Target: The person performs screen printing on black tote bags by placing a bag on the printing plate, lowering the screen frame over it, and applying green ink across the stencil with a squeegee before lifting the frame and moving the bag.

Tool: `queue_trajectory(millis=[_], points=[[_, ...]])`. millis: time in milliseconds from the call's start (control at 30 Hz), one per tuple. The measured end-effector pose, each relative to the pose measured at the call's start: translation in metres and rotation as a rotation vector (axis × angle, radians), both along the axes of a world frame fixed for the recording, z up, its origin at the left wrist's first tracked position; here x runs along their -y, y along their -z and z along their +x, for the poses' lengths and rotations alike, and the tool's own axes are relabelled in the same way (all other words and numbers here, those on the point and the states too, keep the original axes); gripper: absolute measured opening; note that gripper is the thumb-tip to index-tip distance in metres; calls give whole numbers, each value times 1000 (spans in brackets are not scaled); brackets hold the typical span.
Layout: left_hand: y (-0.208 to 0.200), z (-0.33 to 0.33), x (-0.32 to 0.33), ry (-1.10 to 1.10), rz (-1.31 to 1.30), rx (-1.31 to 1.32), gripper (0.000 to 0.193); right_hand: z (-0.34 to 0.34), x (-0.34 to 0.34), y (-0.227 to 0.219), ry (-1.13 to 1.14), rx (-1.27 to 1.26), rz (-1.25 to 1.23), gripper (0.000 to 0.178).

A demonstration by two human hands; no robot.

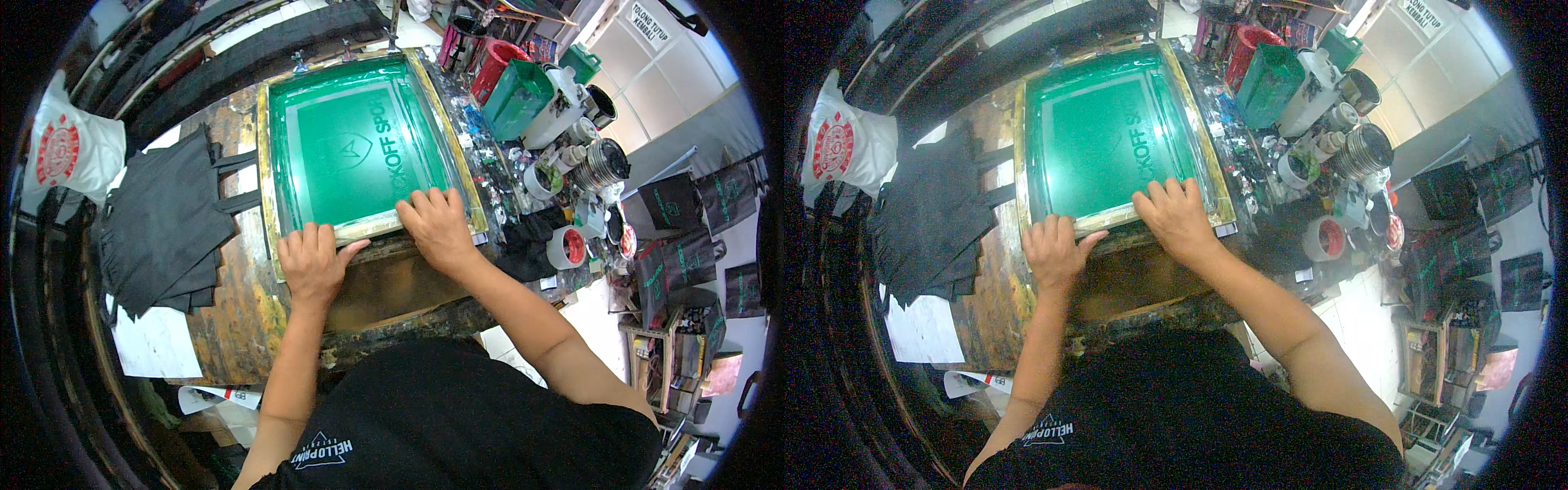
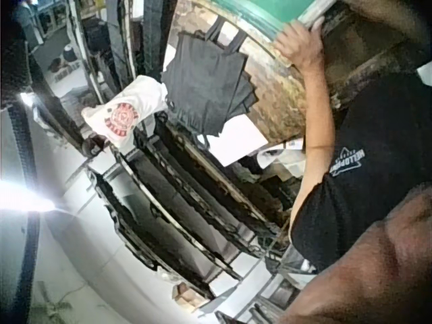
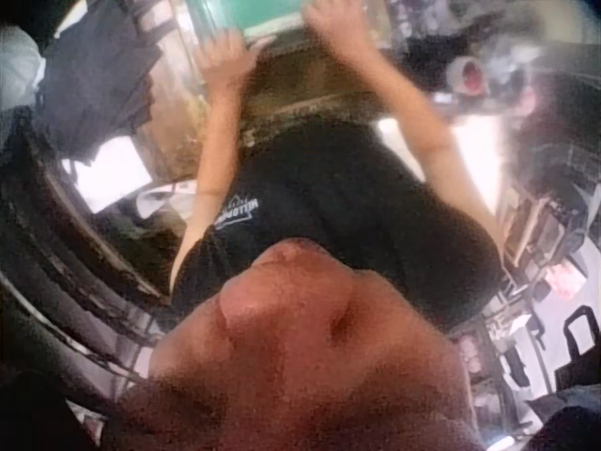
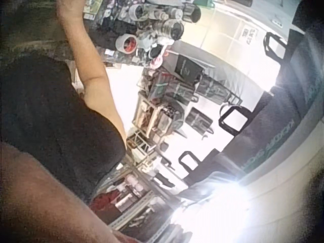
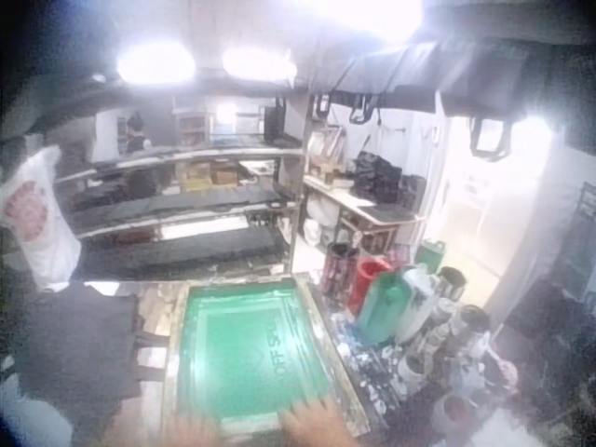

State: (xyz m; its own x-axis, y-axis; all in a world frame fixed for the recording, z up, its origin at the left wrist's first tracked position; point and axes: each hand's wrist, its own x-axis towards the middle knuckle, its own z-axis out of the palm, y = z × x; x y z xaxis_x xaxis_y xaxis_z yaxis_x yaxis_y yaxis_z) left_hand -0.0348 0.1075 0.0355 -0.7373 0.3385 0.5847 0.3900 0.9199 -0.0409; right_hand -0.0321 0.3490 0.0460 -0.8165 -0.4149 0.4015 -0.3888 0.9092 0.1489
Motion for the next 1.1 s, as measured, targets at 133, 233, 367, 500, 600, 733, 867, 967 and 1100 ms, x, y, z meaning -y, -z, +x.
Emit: queue_trajectory(millis=[133,233,367,500,600,733,867,967,1100], points=[[-1,0,6,46,120,76,61,-6,0,-8,-12,52,-7,21],[8,12,26,141,262,37,78,6,-1,-7,9,93,6,29],[43,45,81,-181,362,216,98,30,5,-2,-6,130,-174,53],[44,41,93,-321,234,379,105,32,6,-3,3,135,-172,58],[43,46,96,-325,281,328,105,29,7,-13,8,202,-174,64],[49,49,106,-285,610,413,91,22,5,-50,-31,150,-212,66],[1,27,81,37,1131,183,78,-4,4,-99,-45,-55,-240,65],[-57,-4,61,90,1247,60,72,-42,1,-140,-61,-341,-219,58],[-75,-45,60,130,1015,-166,91,-93,4,-199,-117,-535,-211,55]])
